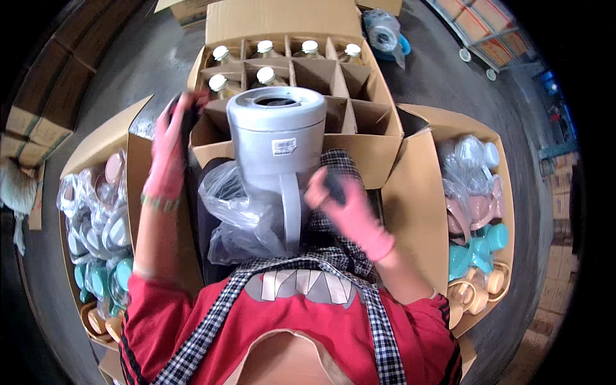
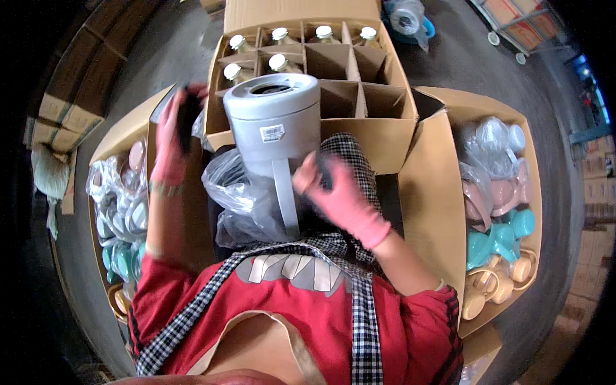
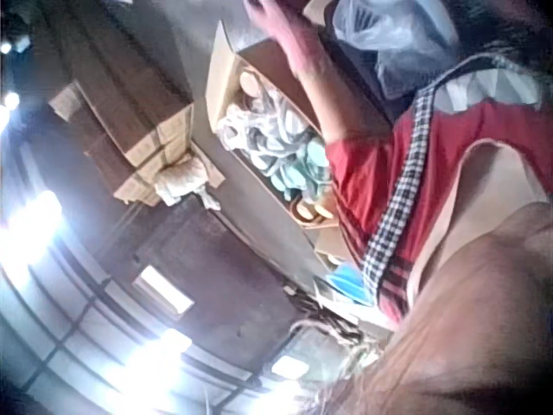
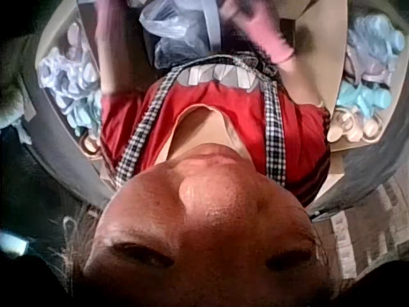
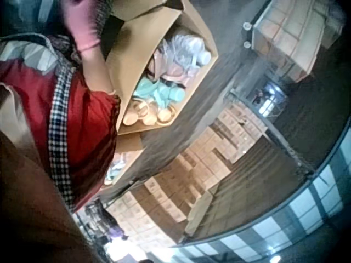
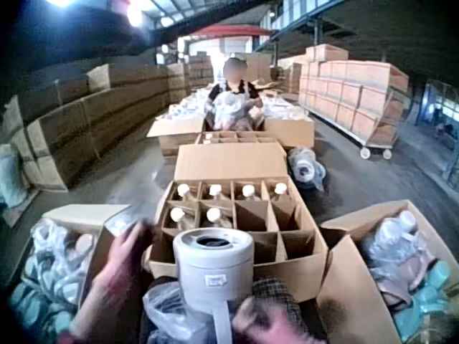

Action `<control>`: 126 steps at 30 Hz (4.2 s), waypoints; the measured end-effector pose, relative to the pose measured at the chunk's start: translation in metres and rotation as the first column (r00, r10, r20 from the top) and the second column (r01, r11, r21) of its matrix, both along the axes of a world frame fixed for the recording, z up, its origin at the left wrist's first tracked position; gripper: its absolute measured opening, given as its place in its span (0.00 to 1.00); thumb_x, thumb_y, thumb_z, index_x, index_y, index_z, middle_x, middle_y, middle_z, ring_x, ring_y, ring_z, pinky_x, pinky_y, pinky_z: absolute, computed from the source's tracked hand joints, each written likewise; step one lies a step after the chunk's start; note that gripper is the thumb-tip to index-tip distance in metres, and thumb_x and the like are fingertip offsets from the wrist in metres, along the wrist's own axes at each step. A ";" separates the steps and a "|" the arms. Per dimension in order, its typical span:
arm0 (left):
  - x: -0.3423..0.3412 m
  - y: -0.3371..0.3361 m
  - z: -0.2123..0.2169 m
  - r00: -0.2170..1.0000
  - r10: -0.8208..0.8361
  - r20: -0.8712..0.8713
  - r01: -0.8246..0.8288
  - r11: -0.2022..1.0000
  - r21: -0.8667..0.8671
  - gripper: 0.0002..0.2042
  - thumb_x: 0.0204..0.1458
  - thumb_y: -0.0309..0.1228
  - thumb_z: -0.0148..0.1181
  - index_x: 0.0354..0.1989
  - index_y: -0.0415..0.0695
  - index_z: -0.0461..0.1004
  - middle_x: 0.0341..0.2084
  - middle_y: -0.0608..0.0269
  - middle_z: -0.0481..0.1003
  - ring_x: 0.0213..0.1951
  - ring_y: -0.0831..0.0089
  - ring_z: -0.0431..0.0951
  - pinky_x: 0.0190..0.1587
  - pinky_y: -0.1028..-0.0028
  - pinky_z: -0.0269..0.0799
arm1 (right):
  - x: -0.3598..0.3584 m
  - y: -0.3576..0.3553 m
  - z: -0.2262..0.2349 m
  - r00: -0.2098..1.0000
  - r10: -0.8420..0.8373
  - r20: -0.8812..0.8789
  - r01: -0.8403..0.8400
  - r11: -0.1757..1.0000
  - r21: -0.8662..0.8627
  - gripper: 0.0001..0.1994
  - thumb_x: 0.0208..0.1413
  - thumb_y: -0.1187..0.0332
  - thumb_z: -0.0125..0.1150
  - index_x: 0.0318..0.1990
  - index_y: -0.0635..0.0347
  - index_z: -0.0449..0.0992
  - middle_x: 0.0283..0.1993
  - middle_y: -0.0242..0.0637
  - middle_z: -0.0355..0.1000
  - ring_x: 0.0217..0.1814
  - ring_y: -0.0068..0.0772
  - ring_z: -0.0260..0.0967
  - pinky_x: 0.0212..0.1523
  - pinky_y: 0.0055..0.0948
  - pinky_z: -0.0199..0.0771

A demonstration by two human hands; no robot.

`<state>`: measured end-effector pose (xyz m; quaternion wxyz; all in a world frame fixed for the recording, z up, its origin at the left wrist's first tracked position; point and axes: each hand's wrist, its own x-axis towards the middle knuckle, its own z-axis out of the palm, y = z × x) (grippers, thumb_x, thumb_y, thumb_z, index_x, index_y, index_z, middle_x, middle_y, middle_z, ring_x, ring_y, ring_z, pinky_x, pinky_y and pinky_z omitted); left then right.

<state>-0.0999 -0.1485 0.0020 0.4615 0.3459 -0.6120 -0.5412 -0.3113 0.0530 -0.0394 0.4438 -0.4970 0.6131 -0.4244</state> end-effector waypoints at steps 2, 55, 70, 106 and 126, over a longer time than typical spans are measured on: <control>-0.011 -0.062 -0.053 0.997 0.074 0.035 -0.079 0.975 0.205 0.23 0.54 0.48 0.43 0.42 0.37 0.68 0.38 0.57 0.71 0.42 0.72 0.70 0.48 0.76 0.63 | -0.005 -0.032 0.006 0.936 -0.352 0.019 0.332 0.863 -0.381 0.25 0.49 0.50 0.54 0.48 0.61 0.64 0.45 0.44 0.65 0.47 0.36 0.63 0.49 0.32 0.62; -0.043 0.017 -0.022 0.993 0.120 -0.008 -0.120 0.978 -0.169 0.22 0.43 0.35 0.51 0.46 0.34 0.62 0.46 0.40 0.61 0.51 0.48 0.60 0.53 0.63 0.56 | -0.012 -0.097 -0.009 0.967 -0.119 0.225 0.216 0.852 -0.476 0.33 0.52 0.43 0.43 0.55 0.65 0.57 0.54 0.41 0.58 0.56 0.30 0.53 0.57 0.30 0.50; -0.027 0.050 0.027 0.872 0.339 0.353 0.182 0.444 -0.877 0.37 0.28 0.34 0.69 0.51 0.40 0.59 0.50 0.46 0.58 0.57 0.49 0.54 0.56 0.56 0.51 | -0.015 -0.109 0.074 0.914 0.059 0.401 0.254 0.688 -0.680 0.33 0.54 0.45 0.40 0.58 0.63 0.49 0.58 0.40 0.52 0.60 0.29 0.49 0.58 0.29 0.50; -0.032 -0.073 -0.116 0.333 0.494 -0.803 0.211 0.791 0.574 0.17 0.52 0.41 0.48 0.48 0.47 0.64 0.45 0.63 0.68 0.47 0.67 0.67 0.52 0.64 0.62 | -0.049 -0.354 -0.080 0.413 0.258 -0.873 -0.256 0.953 0.161 0.30 0.44 0.53 0.57 0.53 0.59 0.60 0.56 0.53 0.56 0.55 0.49 0.57 0.53 0.37 0.60; -0.010 -0.097 -0.150 0.384 0.551 -0.741 0.010 0.800 0.600 0.13 0.49 0.32 0.45 0.43 0.43 0.64 0.42 0.59 0.68 0.46 0.62 0.67 0.51 0.61 0.62 | -0.046 -0.330 0.043 0.226 0.125 -0.966 -0.162 0.983 0.089 0.32 0.38 0.47 0.60 0.46 0.63 0.67 0.46 0.49 0.67 0.48 0.45 0.66 0.48 0.35 0.67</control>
